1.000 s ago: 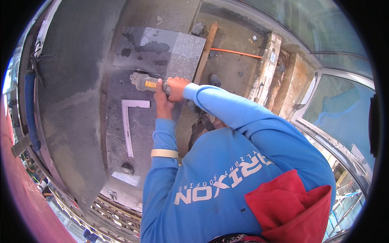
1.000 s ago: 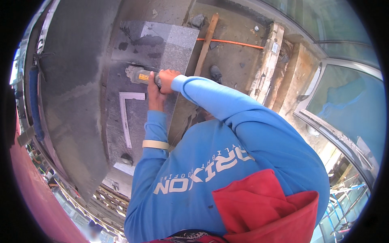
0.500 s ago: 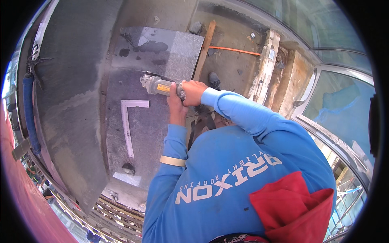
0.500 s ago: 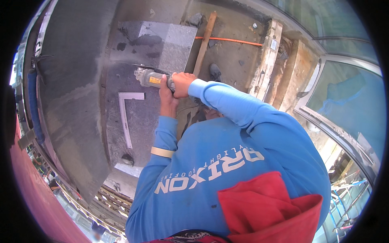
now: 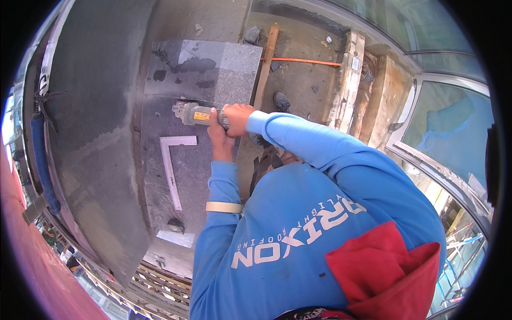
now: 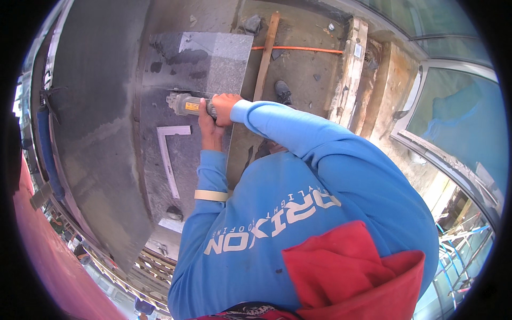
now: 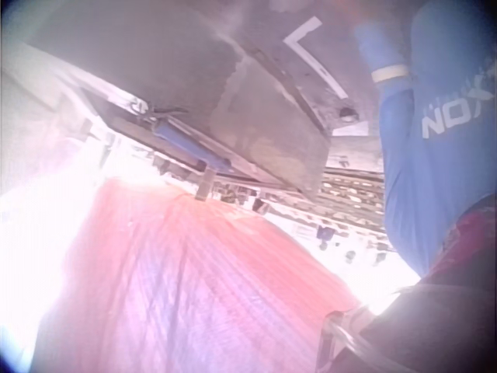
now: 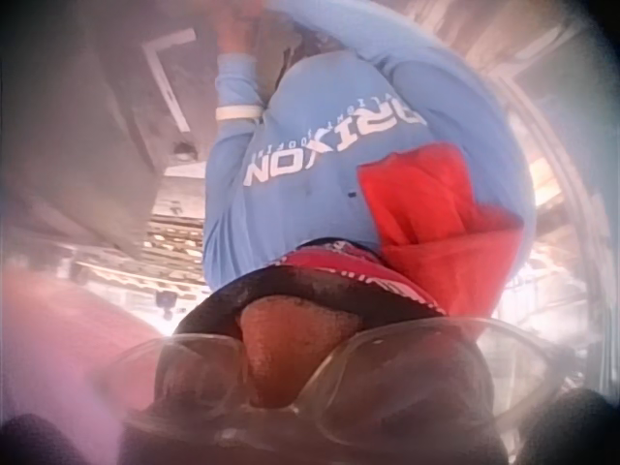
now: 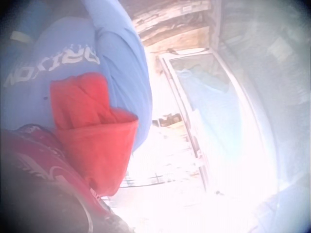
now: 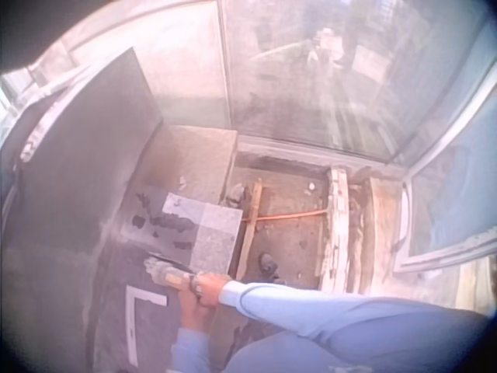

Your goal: The person uses an angle grinder to cut a dark roofing sheet along a marked line, then measures the cut piece with a tape measure. The person handles the sheet and tools directly, repositioning the material between cuts.

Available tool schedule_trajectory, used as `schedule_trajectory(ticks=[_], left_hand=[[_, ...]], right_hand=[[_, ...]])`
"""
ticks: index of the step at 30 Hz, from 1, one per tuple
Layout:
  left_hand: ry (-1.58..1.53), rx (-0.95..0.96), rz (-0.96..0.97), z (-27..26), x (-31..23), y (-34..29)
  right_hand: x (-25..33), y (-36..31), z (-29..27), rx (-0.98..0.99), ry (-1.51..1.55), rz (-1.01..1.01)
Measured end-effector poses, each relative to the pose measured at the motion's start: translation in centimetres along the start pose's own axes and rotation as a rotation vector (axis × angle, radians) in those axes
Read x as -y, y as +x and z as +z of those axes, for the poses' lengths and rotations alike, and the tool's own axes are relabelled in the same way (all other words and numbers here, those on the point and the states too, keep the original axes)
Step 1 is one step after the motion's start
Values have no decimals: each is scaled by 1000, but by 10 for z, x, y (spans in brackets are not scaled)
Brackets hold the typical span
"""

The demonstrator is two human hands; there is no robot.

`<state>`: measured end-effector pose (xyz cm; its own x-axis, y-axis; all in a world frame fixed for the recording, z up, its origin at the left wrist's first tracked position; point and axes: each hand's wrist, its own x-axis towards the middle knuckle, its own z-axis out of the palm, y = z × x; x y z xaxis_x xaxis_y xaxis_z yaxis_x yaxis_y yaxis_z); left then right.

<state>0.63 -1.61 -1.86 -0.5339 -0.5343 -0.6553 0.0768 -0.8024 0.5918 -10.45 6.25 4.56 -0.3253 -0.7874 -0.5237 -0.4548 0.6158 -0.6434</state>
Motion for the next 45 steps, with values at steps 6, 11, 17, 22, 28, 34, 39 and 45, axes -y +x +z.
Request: schedule_trajectory(ticks=[6, 11, 17, 22, 28, 34, 39, 45], left_hand=[[-22, -23, -32, -18, -21, 27], [-63, 3, -35, -19, -5, 20], [10, -2, -45, 15, 27, -28], [-34, 1, -40, 16, 39, -35], [-10, -11, -25, 16, 30, -32], [-40, 24, -17, -8, 10, 1], [-4, 10, -35, -12, -8, 14], [-5, -6, -27, -11, -4, 12]], right_hand=[[15, 28, 5, -18, -2, 0], [9, 7, -1, 21, 11, 11], [-16, -38, -6, 17, -5, 45], [-23, -53, -5, -15, -18, 25], [-17, -44, -5, 1, -18, 28], [4, -17, -4, 12, -9, 0], [7, 10, 7, -26, 4, 8], [4, 3, 5, -18, 12, 5]])
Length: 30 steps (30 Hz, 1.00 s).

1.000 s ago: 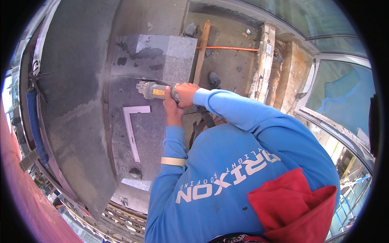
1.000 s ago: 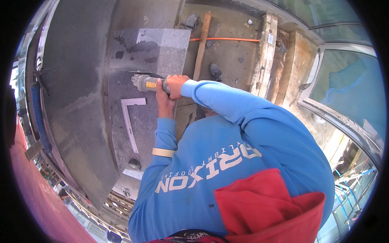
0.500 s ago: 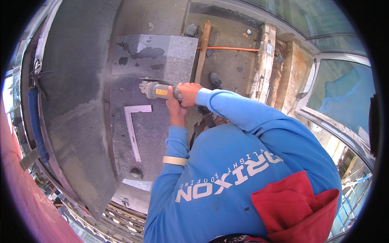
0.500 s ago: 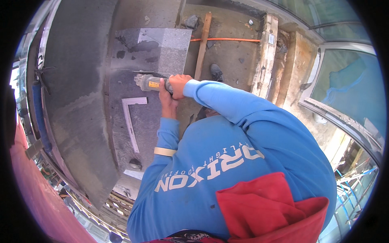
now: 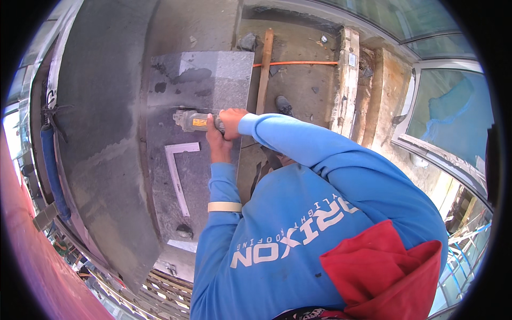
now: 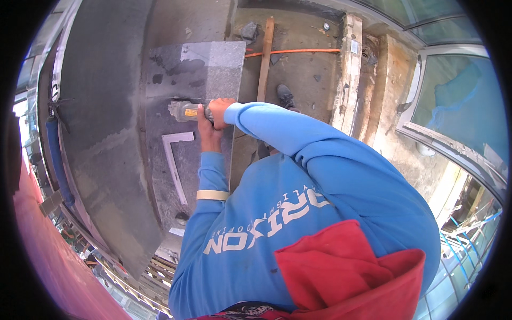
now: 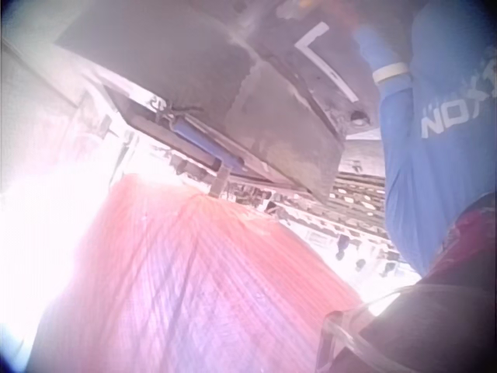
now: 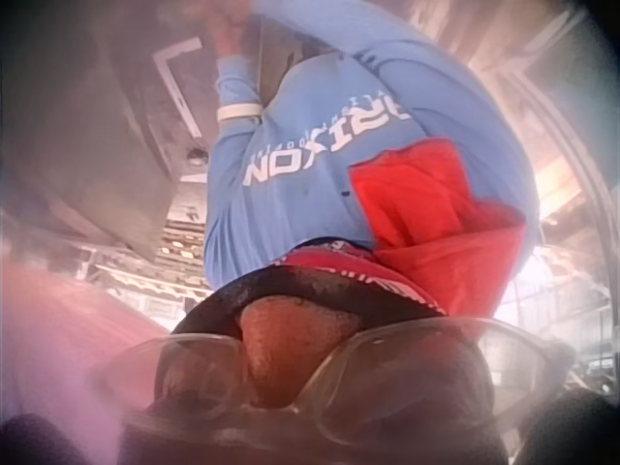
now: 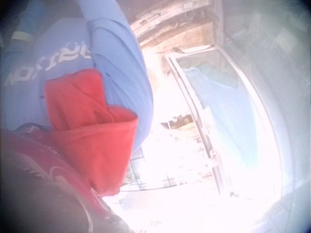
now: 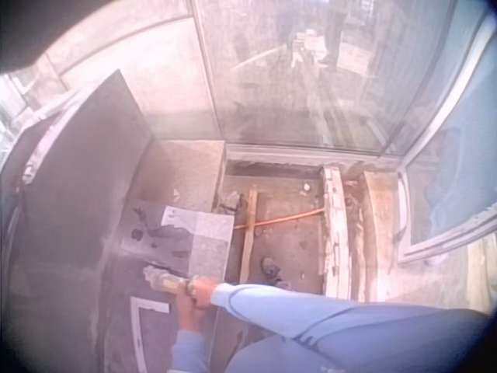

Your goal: The person uses an angle grinder to cut a dark roofing sheet along a marked line, then measures the cut piece with a tape measure. The person handles the sheet and tools directly, repositioning the material between cuts.

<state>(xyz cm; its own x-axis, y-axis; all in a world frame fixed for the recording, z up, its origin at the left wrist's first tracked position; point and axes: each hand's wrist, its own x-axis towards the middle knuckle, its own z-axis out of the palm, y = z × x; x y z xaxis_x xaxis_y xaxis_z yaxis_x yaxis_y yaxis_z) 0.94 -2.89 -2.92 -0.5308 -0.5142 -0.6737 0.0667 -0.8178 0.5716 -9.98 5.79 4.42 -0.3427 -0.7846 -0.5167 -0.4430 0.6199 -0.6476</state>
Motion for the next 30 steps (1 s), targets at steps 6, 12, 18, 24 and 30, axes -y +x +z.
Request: schedule_trajectory(ticks=[6, 12, 18, 24, 30], left_hand=[[-9, 24, -13, 16, 40, -31], [13, 30, -18, 27, 56, -49], [56, -15, 23, 20, 33, -30], [22, -35, 51, 4, -2, 0], [6, -11, 4, -7, -11, 9]], right_hand=[[-23, -43, -8, 28, -26, 48], [-32, -67, -13, 21, -13, 59], [-24, -34, -3, -14, -44, 6], [0, 8, 1, 12, -12, 24], [9, 16, 3, 11, -34, 15]])
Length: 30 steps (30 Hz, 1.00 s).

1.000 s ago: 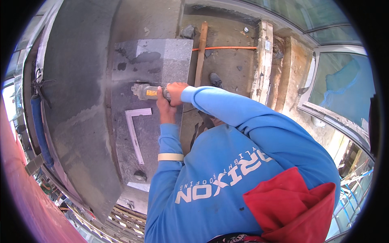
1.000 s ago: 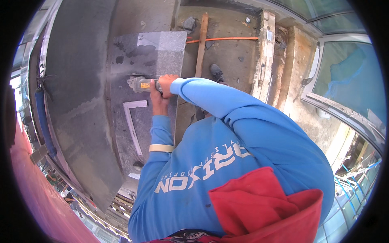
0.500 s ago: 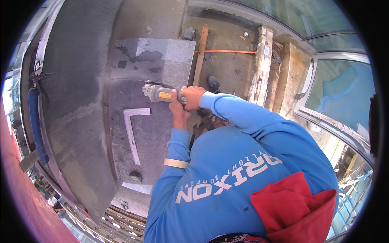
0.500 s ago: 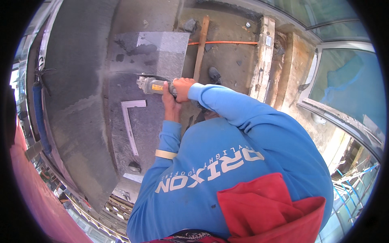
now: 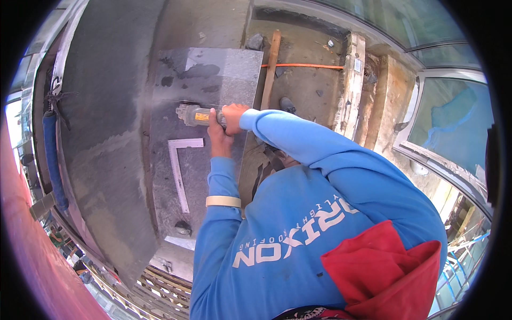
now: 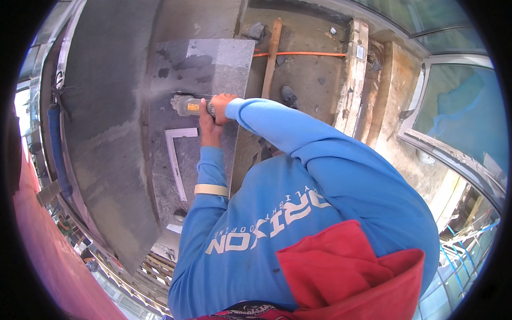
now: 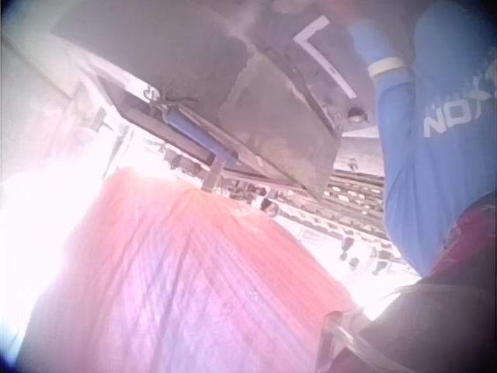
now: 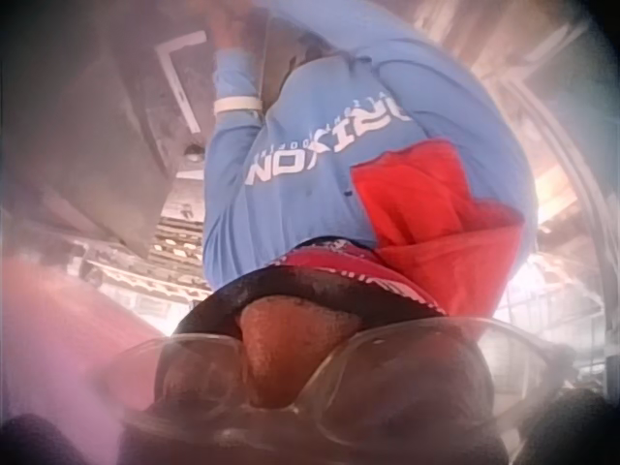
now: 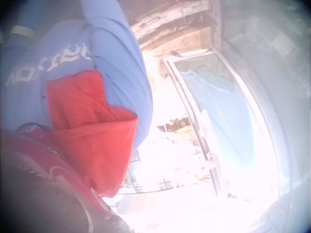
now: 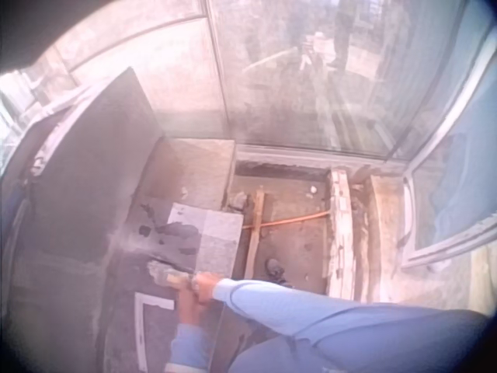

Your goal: The person uses an angle grinder to cut a dark roofing sheet along a marked line, then measures the cut piece with a tape measure. The person handles the sheet and tools directly, repositioning the material between cuts.

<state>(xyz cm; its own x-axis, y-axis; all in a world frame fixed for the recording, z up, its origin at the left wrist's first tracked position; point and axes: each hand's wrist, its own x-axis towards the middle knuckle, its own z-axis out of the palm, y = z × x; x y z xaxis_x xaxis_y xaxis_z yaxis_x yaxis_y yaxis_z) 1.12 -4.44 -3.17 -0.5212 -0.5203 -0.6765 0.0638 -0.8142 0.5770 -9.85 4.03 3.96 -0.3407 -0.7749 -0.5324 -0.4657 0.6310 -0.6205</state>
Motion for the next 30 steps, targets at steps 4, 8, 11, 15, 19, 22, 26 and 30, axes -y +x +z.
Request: schedule_trajectory(ticks=[4, 8, 11, 15, 19, 22, 26, 30], left_hand=[[-55, 35, -30, 23, 28, -32], [-24, 13, 6, 37, 57, -56], [-30, -5, -11, 43, 60, -62], [-35, 25, 10, 32, 52, -48], [-19, 12, 34, 26, 34, -32], [8, -2, 45, 18, 18, -18], [32, 9, -14, 3, -2, 0], [17, -11, -19, 15, 5, -16]], right_hand=[[-20, -38, -10, 15, 12, 19], [-36, -71, -16, 27, -21, 55], [-41, -77, -17, 44, -8, 68], [-38, -60, -8, 14, -9, 33], [-28, -35, -5, 16, 12, 16], [-15, -20, -4, 12, 27, 5], [2, 1, -1, -19, -1, 7], [-5, -13, -10, 45, 18, 19]])
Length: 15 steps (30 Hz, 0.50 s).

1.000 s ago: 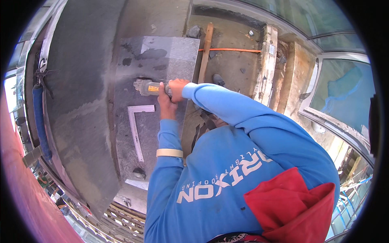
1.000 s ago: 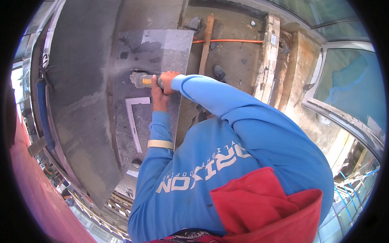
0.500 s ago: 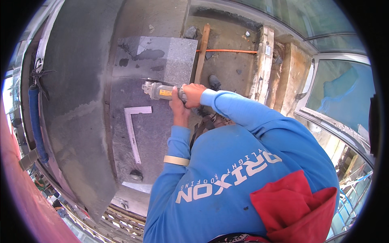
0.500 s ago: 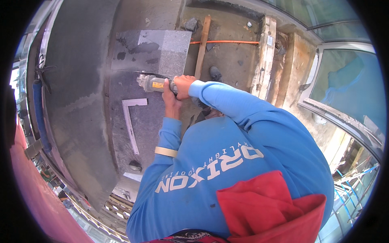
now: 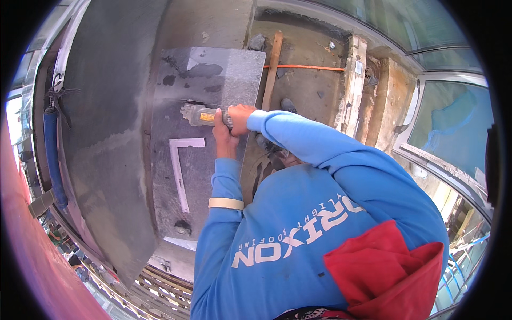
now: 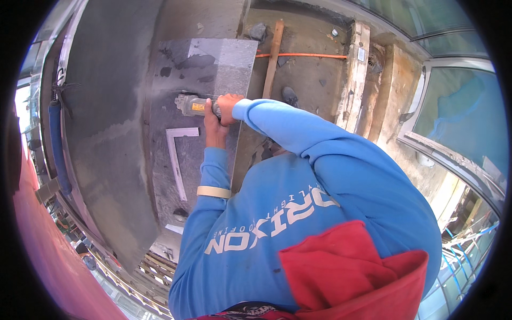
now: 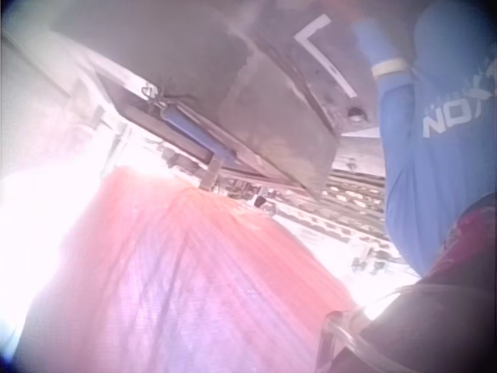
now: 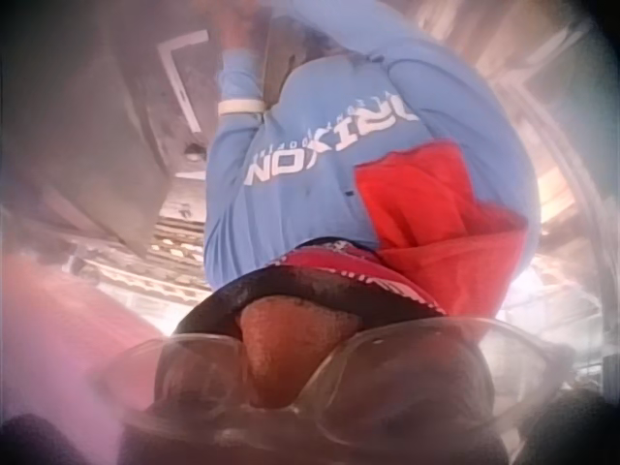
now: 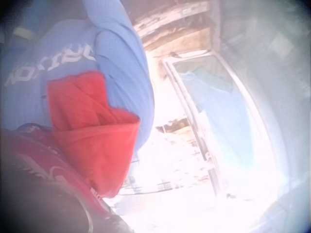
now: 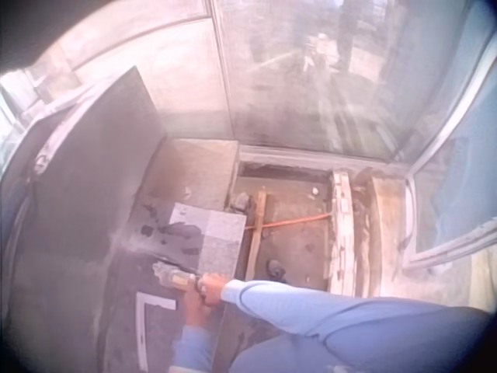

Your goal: The person uses an angle grinder to cut a dark roofing sheet along a marked line, then measures the cut piece with a tape measure. The person handles the sheet and tools directly, repositioning the material between cuts.

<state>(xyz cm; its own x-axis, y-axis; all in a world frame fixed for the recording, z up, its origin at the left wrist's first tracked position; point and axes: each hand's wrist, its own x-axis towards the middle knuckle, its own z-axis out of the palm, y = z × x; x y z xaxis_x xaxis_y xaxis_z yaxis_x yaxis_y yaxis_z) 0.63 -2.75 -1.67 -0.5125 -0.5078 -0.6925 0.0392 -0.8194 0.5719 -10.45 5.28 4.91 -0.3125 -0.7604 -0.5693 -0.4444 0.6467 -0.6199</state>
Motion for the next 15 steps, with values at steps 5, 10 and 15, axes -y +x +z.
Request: schedule_trajectory(ticks=[5, 10, 15], left_hand=[[-59, 23, 7, 25, 40, -37], [-31, -8, 18, 31, 54, -46], [-20, 9, 45, 14, 39, -22]], right_hand=[[-30, -47, 1, -38, -45, 30], [-42, -59, -2, -20, -20, 12], [-35, -31, 9, -46, -10, -2]])
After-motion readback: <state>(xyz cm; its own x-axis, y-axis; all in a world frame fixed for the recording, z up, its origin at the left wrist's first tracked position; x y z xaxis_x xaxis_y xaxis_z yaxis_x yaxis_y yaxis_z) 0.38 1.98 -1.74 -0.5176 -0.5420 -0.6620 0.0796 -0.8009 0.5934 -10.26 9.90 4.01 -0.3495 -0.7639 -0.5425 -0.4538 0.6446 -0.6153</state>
